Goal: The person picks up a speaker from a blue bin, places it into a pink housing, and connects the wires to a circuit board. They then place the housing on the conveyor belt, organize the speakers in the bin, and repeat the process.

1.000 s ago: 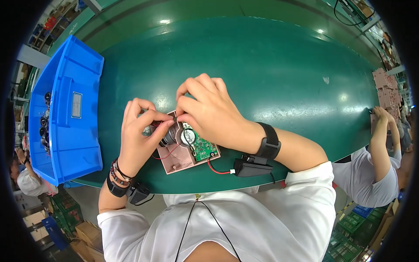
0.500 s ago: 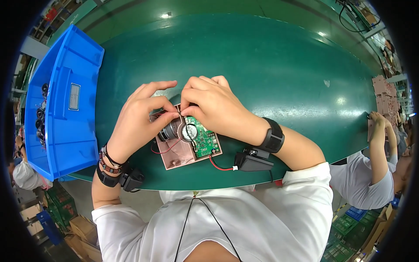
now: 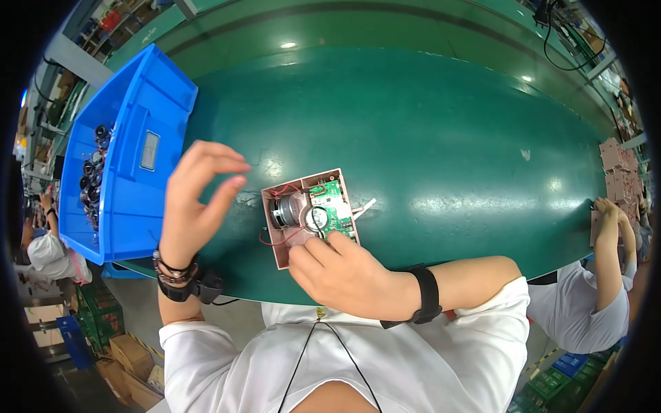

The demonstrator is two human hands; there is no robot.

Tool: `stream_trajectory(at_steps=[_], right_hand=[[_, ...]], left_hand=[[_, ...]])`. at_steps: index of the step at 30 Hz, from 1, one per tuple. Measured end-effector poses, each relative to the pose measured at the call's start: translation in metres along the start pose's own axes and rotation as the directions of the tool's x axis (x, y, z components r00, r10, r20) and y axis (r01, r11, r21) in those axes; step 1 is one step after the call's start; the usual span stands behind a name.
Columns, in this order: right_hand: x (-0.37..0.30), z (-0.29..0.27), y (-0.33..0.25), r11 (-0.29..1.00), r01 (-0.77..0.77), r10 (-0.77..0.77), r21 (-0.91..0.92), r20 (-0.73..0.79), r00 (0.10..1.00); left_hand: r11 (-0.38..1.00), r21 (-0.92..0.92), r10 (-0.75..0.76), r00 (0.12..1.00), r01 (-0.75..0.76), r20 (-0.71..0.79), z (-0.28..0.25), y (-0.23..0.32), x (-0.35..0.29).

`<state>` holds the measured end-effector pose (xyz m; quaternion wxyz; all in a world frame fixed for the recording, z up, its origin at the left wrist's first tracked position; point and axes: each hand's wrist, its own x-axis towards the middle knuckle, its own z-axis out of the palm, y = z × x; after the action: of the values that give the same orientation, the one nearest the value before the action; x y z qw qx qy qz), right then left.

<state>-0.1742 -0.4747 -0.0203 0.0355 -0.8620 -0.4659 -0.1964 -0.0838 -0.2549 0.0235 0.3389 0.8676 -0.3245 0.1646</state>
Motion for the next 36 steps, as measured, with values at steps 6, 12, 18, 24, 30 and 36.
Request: stream_trajectory(at_steps=[6,12,18,24,30,36], right_hand=[[0.004,-0.006,0.001,0.998,-0.070,0.070,-0.004,0.012,0.997],[-0.011,-0.013,0.057,0.927,-0.360,0.370,-0.102,0.103,0.923],[-0.080,-0.014,0.153,0.721,-0.588,0.656,-0.366,0.086,0.750],[-0.122,-0.010,0.203,0.461,-0.671,0.818,-0.581,-0.015,0.575],[-0.039,0.016,0.127,0.698,-0.610,0.618,-0.375,-0.115,0.777],[0.044,0.053,0.061,0.940,-0.289,0.297,0.180,-0.023,0.955]], left_hand=[[0.976,0.173,0.118,0.988,-0.133,0.096,0.008,0.005,-0.009],[0.927,0.353,0.125,0.992,-0.129,0.034,-0.043,0.053,-0.026],[0.764,0.643,0.318,0.898,-0.054,-0.303,-0.135,0.067,-0.037],[0.851,0.491,0.186,0.768,0.186,-0.613,-0.240,-0.001,0.025],[0.232,0.901,-0.610,0.776,0.366,-0.159,-0.291,-0.202,0.034],[0.010,0.961,-0.838,0.526,0.275,-0.142,-0.288,-0.308,-0.022]])
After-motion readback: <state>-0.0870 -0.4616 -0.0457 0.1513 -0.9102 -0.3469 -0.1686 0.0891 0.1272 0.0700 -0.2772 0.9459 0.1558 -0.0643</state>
